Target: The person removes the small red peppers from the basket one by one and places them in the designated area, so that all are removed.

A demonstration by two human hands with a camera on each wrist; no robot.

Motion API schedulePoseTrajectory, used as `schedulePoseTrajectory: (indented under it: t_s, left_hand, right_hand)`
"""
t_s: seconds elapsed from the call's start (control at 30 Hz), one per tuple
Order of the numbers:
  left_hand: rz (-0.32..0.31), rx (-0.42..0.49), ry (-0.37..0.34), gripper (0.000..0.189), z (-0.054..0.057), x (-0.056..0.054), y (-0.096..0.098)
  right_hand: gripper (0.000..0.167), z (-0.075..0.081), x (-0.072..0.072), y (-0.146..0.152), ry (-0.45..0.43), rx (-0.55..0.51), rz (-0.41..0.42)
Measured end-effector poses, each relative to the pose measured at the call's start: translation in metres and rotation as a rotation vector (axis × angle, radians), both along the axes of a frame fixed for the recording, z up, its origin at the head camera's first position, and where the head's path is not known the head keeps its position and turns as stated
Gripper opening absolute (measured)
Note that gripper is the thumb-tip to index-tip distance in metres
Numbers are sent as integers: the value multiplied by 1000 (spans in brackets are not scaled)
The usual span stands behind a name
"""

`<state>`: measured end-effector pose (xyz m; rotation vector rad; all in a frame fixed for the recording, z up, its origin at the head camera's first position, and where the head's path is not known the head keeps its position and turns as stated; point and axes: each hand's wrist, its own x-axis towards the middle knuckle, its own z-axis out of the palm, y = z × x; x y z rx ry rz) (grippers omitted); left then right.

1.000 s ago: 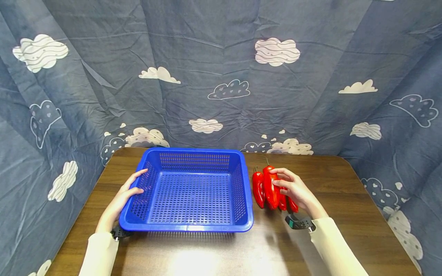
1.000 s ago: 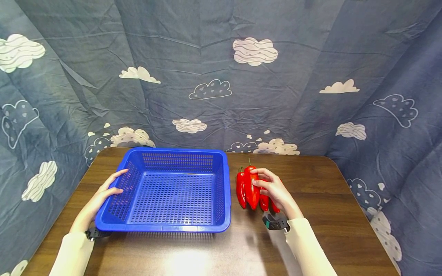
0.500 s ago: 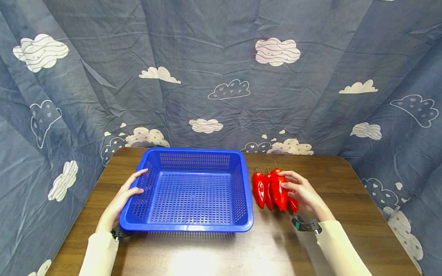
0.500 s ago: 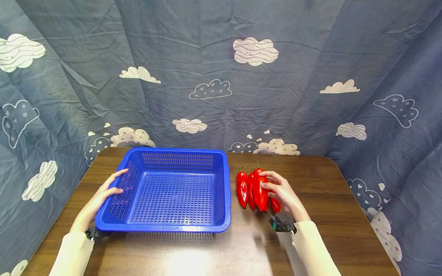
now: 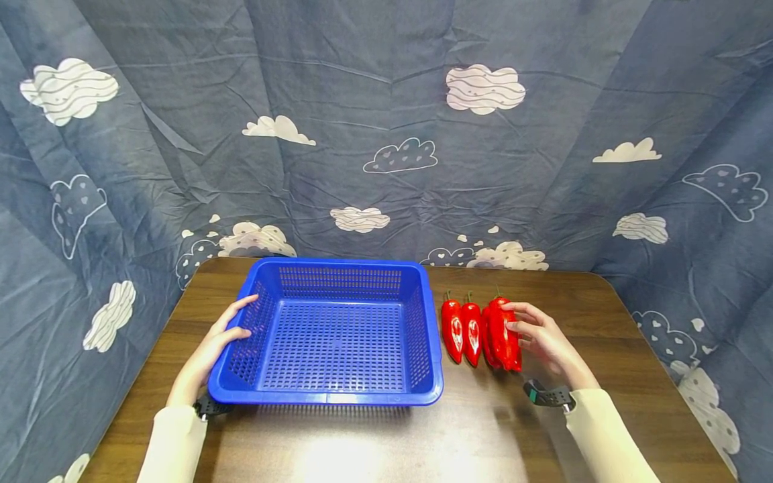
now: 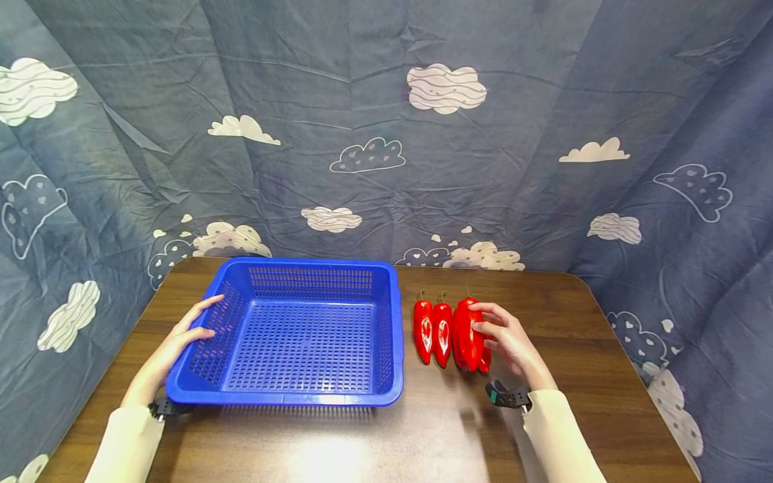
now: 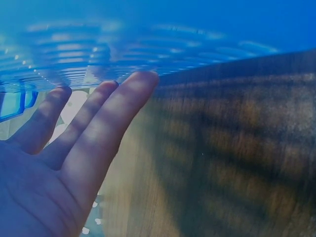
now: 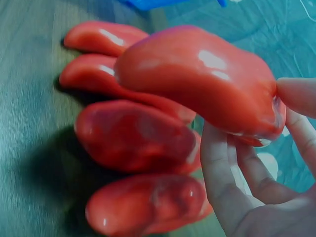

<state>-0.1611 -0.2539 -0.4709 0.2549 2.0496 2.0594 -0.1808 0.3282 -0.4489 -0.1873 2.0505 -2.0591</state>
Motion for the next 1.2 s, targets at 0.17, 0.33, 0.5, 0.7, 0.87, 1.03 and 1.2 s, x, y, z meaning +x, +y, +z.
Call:
schedulePoseTrajectory:
  t_s: [0.17,0.33,0.5,0.7,0.87,1.03,1.2]
  left_hand:
    - [-1,-1,-3,61,-1,-1,0]
    - [9,-6,-24,61,-1,-1,0]
    - [5,5,-11,62,0,0,0]
    - [6,11,-8,61,0,1,0]
    - [12,3,-32,61,0,0,0]
    - [12,-8,-33,61,0,0,0]
    - [13,-17,-25,60,0,0,0]
  right_hand:
    - [28,-3,1,12,-10,-11,-9]
    - [28,-5,3,23,-29,0,-29]
    - [28,-8,5,33,-25,-2,-38]
    - [30,-13,7,43,-13,-37,-36]
    - [31,-16,9,50,-25,-42,-51]
    - [31,-19,11,55,-40,-35,-79]
    - [31,-23,11,59,-67,10,-126]
